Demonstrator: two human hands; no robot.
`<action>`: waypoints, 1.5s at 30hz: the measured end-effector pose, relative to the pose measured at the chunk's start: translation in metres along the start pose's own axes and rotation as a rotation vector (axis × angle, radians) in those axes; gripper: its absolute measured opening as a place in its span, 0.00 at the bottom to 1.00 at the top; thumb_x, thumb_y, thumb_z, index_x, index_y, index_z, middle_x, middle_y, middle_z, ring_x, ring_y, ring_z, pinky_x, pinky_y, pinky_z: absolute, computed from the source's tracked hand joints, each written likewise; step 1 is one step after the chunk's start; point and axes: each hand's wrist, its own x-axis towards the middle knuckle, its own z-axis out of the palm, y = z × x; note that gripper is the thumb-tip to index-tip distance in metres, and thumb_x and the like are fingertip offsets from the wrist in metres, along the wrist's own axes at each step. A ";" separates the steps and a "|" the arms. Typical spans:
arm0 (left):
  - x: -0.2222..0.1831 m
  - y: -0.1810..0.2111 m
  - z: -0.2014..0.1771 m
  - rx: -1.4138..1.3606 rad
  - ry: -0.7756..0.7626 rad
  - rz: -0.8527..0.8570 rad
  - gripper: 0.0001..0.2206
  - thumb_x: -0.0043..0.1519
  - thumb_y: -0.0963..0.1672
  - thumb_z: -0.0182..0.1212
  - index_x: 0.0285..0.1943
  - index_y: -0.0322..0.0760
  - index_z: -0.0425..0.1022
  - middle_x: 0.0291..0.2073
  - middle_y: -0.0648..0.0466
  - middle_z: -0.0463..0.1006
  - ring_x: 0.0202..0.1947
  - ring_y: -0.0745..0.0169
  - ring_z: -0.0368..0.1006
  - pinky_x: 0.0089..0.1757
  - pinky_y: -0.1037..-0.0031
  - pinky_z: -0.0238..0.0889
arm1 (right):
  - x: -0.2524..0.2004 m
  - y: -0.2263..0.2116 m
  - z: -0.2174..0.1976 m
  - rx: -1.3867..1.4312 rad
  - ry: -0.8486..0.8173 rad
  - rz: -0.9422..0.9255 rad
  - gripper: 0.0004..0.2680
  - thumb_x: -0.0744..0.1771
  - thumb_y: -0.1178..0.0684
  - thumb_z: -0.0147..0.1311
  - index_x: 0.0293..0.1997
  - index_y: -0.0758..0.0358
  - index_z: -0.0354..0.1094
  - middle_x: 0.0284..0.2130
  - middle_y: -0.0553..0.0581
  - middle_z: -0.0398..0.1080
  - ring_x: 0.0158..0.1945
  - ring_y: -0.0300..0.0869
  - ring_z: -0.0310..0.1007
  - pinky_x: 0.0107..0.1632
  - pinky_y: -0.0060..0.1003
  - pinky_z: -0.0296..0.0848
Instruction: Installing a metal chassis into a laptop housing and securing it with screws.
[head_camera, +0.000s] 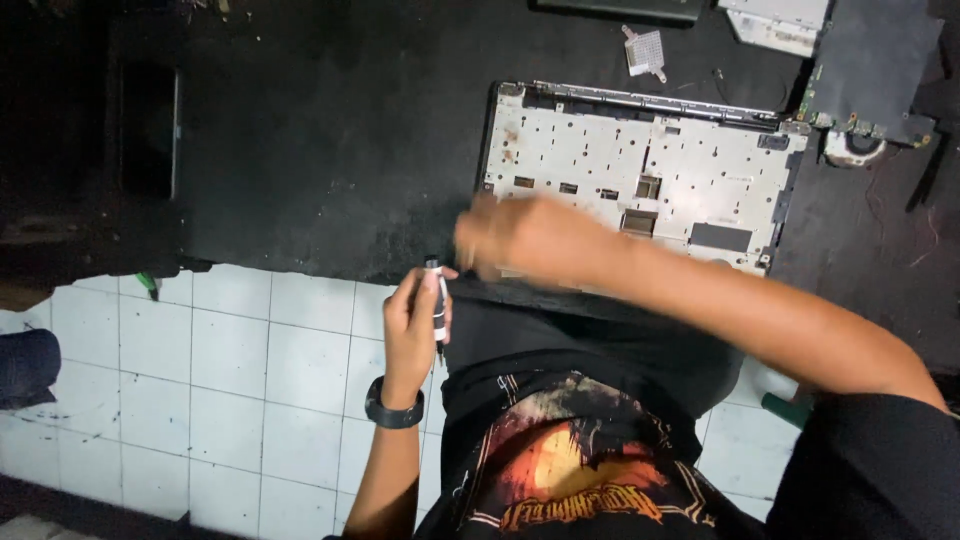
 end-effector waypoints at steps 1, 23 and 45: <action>0.001 0.002 -0.004 0.000 0.000 0.002 0.16 0.73 0.49 0.45 0.46 0.33 0.76 0.19 0.57 0.64 0.17 0.71 0.58 0.21 0.78 0.56 | 0.001 -0.004 -0.005 -0.002 0.001 -0.001 0.09 0.66 0.67 0.59 0.42 0.59 0.63 0.26 0.51 0.69 0.26 0.36 0.73 0.28 0.32 0.78; 0.033 0.061 0.017 0.375 -0.281 0.269 0.16 0.73 0.47 0.46 0.65 0.36 0.70 0.45 0.53 0.75 0.43 0.61 0.73 0.46 0.72 0.68 | -0.036 0.078 -0.059 -0.276 0.042 0.347 0.07 0.74 0.57 0.58 0.47 0.66 0.61 0.33 0.62 0.70 0.27 0.48 0.70 0.25 0.42 0.72; 0.154 0.039 0.106 0.967 -0.225 0.970 0.34 0.49 0.25 0.58 0.63 0.42 0.74 0.70 0.48 0.61 0.71 0.38 0.56 0.69 0.35 0.38 | -0.208 0.029 -0.130 -0.378 0.128 0.641 0.09 0.69 0.67 0.62 0.52 0.69 0.66 0.41 0.64 0.75 0.40 0.53 0.75 0.42 0.46 0.76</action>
